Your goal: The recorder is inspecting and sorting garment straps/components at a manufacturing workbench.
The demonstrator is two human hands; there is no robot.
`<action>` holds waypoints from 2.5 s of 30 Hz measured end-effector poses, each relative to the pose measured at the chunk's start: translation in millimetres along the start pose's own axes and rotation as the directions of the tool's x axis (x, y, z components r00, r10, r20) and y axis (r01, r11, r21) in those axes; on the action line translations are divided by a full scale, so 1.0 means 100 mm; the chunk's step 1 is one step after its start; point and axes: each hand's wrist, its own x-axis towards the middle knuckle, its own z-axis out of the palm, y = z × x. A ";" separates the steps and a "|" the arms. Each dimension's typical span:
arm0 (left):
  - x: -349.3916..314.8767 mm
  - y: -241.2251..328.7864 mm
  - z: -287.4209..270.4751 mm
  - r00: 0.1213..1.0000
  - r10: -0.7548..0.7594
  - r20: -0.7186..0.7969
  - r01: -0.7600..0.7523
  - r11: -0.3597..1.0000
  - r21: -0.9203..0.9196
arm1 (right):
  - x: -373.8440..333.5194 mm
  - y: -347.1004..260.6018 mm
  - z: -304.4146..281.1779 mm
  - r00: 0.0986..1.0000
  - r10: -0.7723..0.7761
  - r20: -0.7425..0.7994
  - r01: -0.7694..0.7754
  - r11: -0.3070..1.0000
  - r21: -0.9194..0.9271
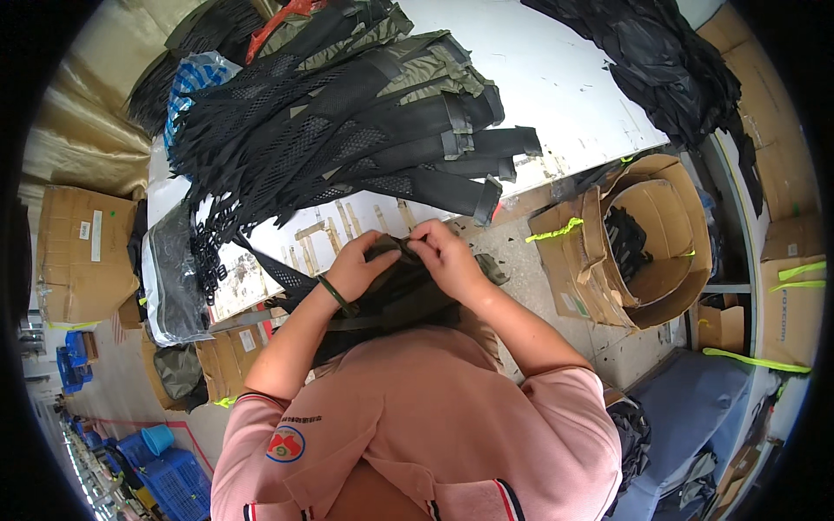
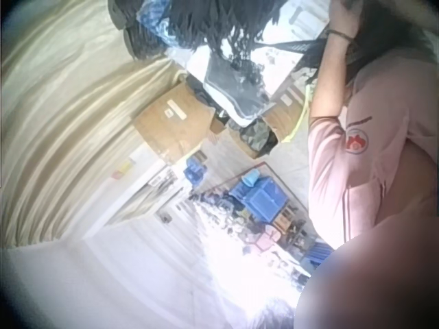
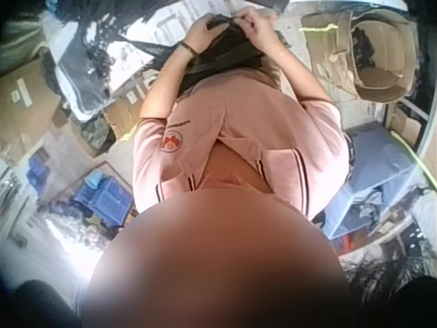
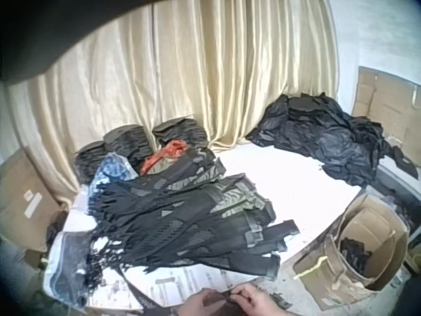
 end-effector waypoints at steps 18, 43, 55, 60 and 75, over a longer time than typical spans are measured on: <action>-0.57 -0.40 -0.68 0.946 -0.108 0.304 -0.021 0.920 0.392 | 0.01 0.12 -0.88 0.978 0.203 0.053 -0.208 0.911 0.356; 0.41 0.23 -0.61 0.686 0.651 -0.325 -0.175 0.582 0.794 | 1.74 -0.26 -0.03 0.954 -0.161 -0.254 0.114 0.975 -0.192; 1.04 0.00 -0.90 0.747 0.595 -0.297 -0.123 0.562 0.818 | 0.97 0.03 0.22 0.977 -0.140 -0.159 0.147 0.988 0.039; 0.84 0.08 -0.94 0.601 0.722 -0.343 -0.259 0.582 0.771 | 0.97 -0.26 0.05 0.862 -0.440 -0.253 0.361 0.882 -0.302; 0.09 -0.06 -0.34 0.992 0.070 -0.101 -0.113 0.844 -0.525 | 0.70 -0.47 0.13 0.897 -0.439 0.046 0.413 0.798 -0.439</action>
